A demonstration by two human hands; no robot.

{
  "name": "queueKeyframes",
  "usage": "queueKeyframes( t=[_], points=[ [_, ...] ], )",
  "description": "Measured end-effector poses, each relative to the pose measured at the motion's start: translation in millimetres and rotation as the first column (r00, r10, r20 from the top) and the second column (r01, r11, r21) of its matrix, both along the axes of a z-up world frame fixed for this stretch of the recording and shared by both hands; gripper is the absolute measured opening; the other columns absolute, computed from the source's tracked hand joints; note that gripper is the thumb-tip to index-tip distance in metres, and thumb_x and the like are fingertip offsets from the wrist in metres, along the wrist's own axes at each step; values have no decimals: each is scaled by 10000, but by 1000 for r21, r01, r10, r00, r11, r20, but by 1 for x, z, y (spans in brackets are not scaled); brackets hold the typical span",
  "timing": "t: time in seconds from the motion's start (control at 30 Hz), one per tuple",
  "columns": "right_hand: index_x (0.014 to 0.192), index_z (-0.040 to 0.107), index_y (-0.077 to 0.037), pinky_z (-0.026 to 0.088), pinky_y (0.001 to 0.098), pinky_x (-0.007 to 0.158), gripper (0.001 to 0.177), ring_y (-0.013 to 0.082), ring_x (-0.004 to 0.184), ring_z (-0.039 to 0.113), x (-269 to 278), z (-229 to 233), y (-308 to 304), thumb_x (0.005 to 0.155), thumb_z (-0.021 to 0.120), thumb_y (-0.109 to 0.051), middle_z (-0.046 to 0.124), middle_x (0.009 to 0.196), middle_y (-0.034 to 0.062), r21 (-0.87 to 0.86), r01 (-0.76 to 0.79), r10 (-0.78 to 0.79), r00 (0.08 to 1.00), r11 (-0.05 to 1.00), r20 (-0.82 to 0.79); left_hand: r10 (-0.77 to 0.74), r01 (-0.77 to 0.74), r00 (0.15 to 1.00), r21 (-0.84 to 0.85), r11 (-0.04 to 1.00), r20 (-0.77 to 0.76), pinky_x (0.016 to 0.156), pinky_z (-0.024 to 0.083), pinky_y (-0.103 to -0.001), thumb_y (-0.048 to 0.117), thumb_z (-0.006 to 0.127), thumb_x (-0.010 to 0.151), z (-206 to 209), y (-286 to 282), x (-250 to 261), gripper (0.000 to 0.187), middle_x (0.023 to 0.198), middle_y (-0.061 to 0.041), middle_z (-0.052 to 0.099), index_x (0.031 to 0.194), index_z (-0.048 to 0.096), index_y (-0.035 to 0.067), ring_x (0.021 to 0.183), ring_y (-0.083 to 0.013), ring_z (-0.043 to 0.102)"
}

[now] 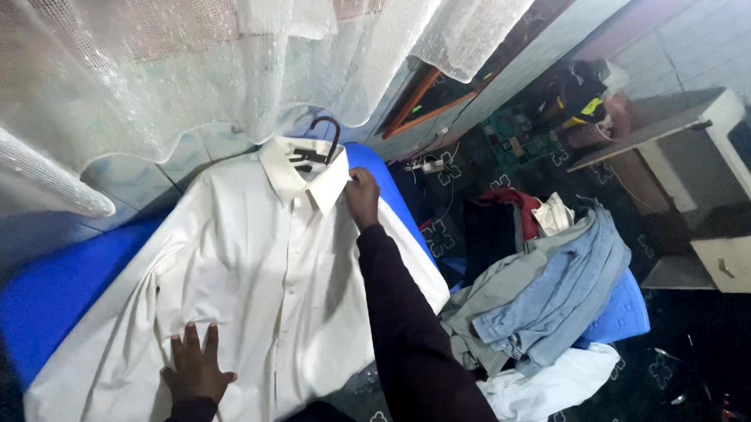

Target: The person places a shirt on a blue table, inserts a hanger into the collar, and buttons the front of the shirt before placing it in a closet.

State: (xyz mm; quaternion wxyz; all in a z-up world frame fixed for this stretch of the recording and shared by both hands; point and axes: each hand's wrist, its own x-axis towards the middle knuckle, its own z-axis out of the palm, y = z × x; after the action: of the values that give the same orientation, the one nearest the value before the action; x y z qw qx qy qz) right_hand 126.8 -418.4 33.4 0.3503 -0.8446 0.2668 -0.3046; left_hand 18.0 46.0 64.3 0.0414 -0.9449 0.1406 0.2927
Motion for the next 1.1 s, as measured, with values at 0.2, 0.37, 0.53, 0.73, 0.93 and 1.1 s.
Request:
queueKeyframes(
  t=[0.2,0.37,0.53,0.73,0.93,1.1],
  points=[
    [956,721,-45,536,370,835,140,296,911,703,13,31,-16,834,691,-107,708,961,136,170,-42,27,996,984,89,16,-16,1000,-50,999,-2,1135,346,-686,500,923,661,7,-20,30,1176,1746,-42,126,1612,246,353,1609,-354,107],
    [999,742,-56,508,404,852,172,329,969,681,10,6,-20,844,699,-116,730,990,143,-49,-51,43,986,998,-159,7,-8,999,-25,1000,-43,1131,338,-687,472,939,666,13,-30,45,1188,1741,-54,96,1617,241,342,1606,-349,67],
    [1090,708,-32,525,404,936,244,327,1047,681,-18,-8,-3,869,618,-84,710,1077,153,34,-45,46,998,998,-32,22,-22,1000,-67,998,-13,1130,339,-701,443,943,658,13,-31,43,1176,1738,-52,126,1610,263,334,1608,-347,90],
    [1075,706,-31,502,430,945,207,361,1063,651,-88,-5,73,874,668,-61,694,1077,180,11,-29,30,997,1000,-75,12,-12,1000,-73,997,5,1111,357,-703,458,948,641,8,-30,42,1192,1735,-49,138,1611,263,350,1604,-364,102],
    [1018,701,-39,521,444,894,145,373,979,665,-208,11,199,902,654,-112,704,994,168,97,-103,119,977,990,-177,-27,28,999,-34,999,43,1111,354,-691,522,935,638,0,-29,39,1211,1738,-48,110,1616,239,363,1594,-370,94],
    [1050,699,-44,512,453,869,169,371,986,651,-280,25,264,906,638,-111,692,1007,165,191,-135,194,923,972,-332,-42,45,998,-44,998,52,1107,368,-684,534,923,646,0,-26,36,1191,1742,-46,122,1617,258,358,1601,-375,106]
  ],
)
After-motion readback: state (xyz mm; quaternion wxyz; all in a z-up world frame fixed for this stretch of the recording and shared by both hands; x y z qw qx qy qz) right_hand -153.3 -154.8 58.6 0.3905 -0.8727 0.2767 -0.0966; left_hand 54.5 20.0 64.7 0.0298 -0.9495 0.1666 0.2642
